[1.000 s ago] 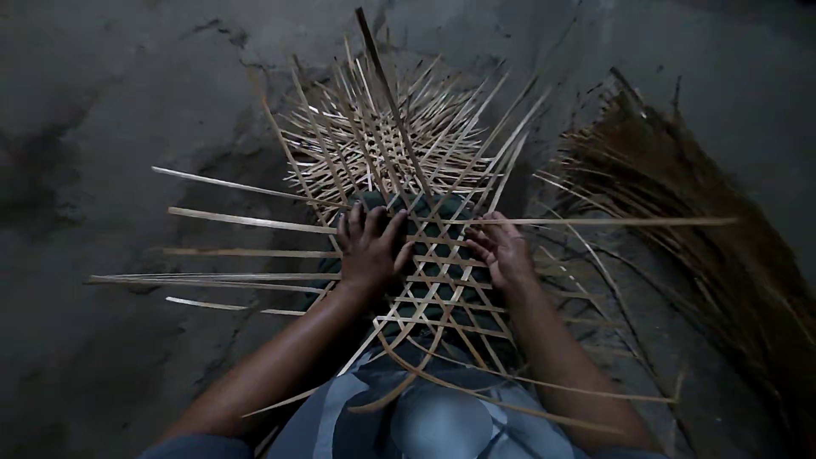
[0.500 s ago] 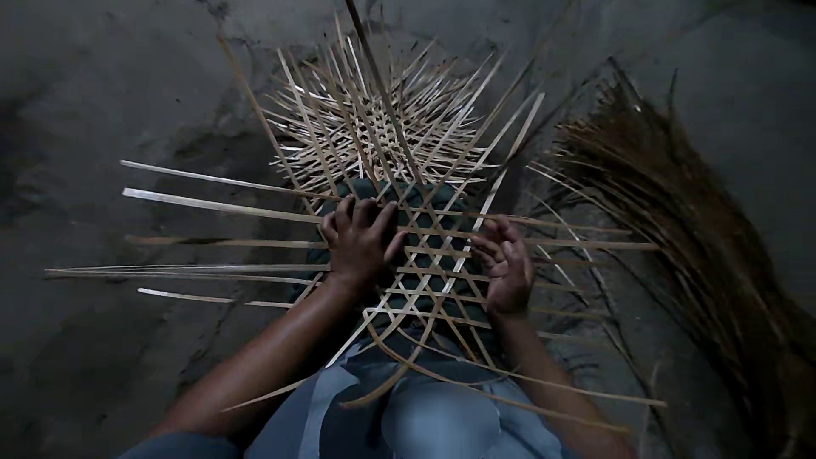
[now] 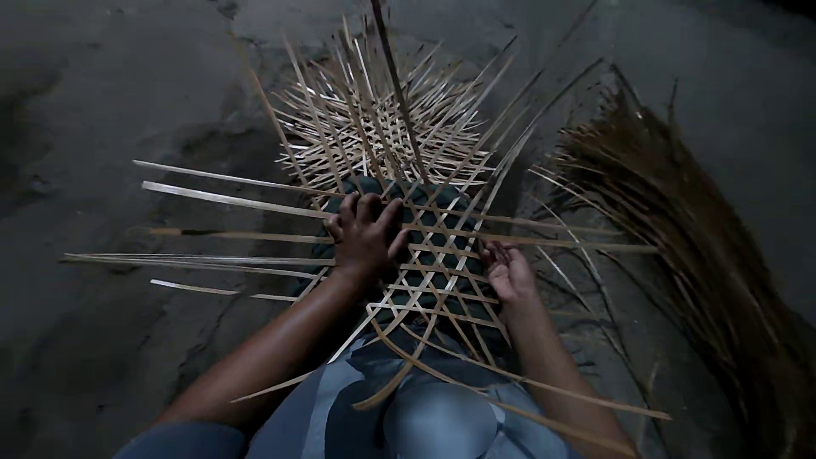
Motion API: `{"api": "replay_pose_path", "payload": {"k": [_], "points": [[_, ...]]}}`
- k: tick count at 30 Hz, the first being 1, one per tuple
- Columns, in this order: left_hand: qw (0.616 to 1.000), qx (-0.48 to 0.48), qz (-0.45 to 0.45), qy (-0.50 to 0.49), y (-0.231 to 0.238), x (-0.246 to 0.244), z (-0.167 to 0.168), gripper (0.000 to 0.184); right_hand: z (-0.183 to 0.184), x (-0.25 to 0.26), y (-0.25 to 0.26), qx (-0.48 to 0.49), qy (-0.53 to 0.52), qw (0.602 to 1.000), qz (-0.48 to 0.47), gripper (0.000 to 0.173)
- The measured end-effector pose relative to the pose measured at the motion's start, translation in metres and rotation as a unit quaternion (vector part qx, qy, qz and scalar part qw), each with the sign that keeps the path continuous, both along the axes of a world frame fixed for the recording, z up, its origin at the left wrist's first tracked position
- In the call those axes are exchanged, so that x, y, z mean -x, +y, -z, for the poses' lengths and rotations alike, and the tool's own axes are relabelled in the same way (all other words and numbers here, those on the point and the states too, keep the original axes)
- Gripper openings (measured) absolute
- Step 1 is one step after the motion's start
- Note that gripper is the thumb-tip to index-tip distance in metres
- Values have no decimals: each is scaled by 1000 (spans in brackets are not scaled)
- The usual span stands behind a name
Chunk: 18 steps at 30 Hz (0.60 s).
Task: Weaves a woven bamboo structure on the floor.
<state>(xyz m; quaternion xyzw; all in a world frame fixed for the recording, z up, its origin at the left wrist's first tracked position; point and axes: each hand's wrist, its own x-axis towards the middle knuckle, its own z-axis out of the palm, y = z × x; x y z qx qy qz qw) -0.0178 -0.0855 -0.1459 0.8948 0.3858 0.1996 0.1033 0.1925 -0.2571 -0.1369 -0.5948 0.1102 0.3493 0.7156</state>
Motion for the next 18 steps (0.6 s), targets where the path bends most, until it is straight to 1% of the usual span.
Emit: {"api": "replay_pose_path", "payload": {"k": [2,3,5,8,10,12,15,18], "points": [[1000,-1,0,-3,0,0,1,52,-4,-6,-6,-37,-23,995,-90,37],[1000,1,0,-3,0,0,1,51,-6,-9,-9,-54,-33,990,-127,41],[1000,5,-1,-1,0,1,-1,51,-4,-9,-14,-91,-51,981,-162,39],[1000,-7,-4,-6,1,0,2,52,3,-7,-18,-116,-84,976,-165,37],[1000,-2,-1,-9,0,0,1,51,7,-7,-20,-123,-107,971,-174,31],[1000,2,2,-5,-1,1,0,51,7,-6,-21,-114,-121,967,-193,30],[1000,5,3,-2,-1,0,0,52,5,-11,-20,-87,-105,967,-218,44],[1000,8,2,0,-1,-1,0,51,4,-15,-22,-106,-101,961,-236,46]]}}
